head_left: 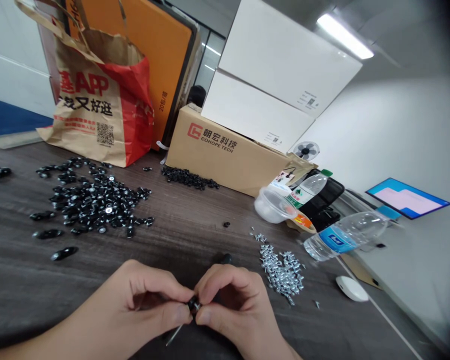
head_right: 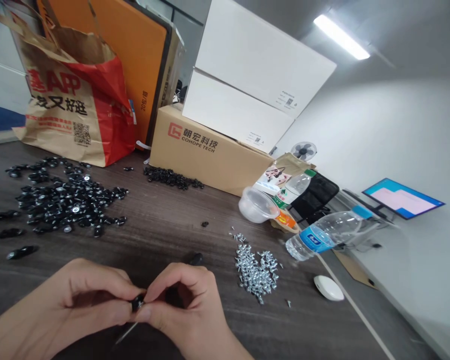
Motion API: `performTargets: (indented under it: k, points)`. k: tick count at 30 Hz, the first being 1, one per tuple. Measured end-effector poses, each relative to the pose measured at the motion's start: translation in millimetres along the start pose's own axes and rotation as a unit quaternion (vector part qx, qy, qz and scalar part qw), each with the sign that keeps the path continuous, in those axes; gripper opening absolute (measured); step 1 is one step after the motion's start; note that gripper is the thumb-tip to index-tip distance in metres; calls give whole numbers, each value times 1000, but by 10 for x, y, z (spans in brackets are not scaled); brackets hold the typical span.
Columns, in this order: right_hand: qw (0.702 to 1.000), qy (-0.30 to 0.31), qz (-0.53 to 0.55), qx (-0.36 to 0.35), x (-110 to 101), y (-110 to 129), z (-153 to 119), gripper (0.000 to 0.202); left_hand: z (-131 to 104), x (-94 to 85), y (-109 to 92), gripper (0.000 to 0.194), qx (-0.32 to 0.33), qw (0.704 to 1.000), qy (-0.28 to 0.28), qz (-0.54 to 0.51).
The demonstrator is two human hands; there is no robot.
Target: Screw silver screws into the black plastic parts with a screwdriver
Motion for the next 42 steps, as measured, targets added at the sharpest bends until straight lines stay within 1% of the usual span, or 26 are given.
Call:
performTargets:
  k: [3,5,8,10,11,12,13,14,15,16,18,20,22,23,25,27,29,31,33,34,36,37,39,42]
  points:
    - [1000,-2,8,7,-2,-25,4,16,-1,8,-27,12,-5,1000,11,-22]
    - [1000,-1,16,13,12,-41,10,15,-1,0,-35,11,-9,999,7,-42]
    - [1000,12,3,12,3,-23,17,13,13,-40,-3,8,-22,997,-25,-69]
    - [998,25,-56,-8,-60,53,19,11,41,-65,41,8,-31,995,-37,-83]
    - [992,41,-114,-19,-98,105,18,12,62,-69,63,9,-33,995,-31,-89]
    - [979,63,-189,-30,-137,158,15,18,86,-66,80,9,-32,995,-14,-97]
    - [957,91,-274,-37,-172,201,8,29,110,-63,94,10,-29,994,6,-106]
    - [927,120,-353,-33,-211,223,0,40,133,-76,104,10,-24,993,16,-118]
    - [897,141,-417,-26,-255,235,-7,46,155,-102,108,11,-18,991,18,-131]
    - [869,158,-469,-17,-297,238,-12,47,174,-139,108,12,-11,990,13,-140]
    - [826,170,-537,-7,-361,232,-12,40,204,-219,88,11,5,990,-3,-141]
    - [799,172,-576,-8,-382,211,0,35,223,-285,51,10,20,991,-14,-132]
    - [785,172,-596,-11,-385,191,18,32,235,-335,24,11,21,991,-25,-129]
    - [783,172,-597,-11,-391,185,26,29,239,-354,13,12,18,991,-30,-128]
    - [796,170,-581,-8,-428,195,35,21,241,-390,-4,17,8,993,-43,-112]
    - [826,159,-540,-6,-504,235,22,16,242,-431,-22,20,2,994,-60,-89]
    - [861,130,-491,-4,-608,280,-12,15,248,-479,-36,18,1,994,-78,-72]
    - [900,74,-429,-15,-720,324,-59,14,260,-520,-40,16,1,994,-91,-66]
    - [937,-9,-347,-39,-824,356,-108,13,269,-548,-37,16,-2,993,-100,-60]
    - [950,-48,-304,-57,-858,366,-130,13,270,-556,-37,16,-3,993,-102,-54]
    - [963,-104,-233,-92,-876,368,-161,13,263,-557,-44,17,-6,994,-105,-39]
    - [966,-114,-207,-105,-859,362,-166,12,256,-552,-50,17,-7,994,-104,-31]
    - [971,-113,-170,-126,-803,352,-164,9,240,-534,-63,17,-10,995,-101,-24]
    - [974,-104,-152,-130,-744,328,-159,7,225,-510,-78,16,-13,995,-98,-22]
Point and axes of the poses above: each hand's wrist, its own z-axis towards the middle knuckle, its own x-axis out of the palm, y = z × x, the point moved 6 cm from there along z, towards the middle knuckle, and after that the axes turned 2 degrees about y, right-handed, at the moved point
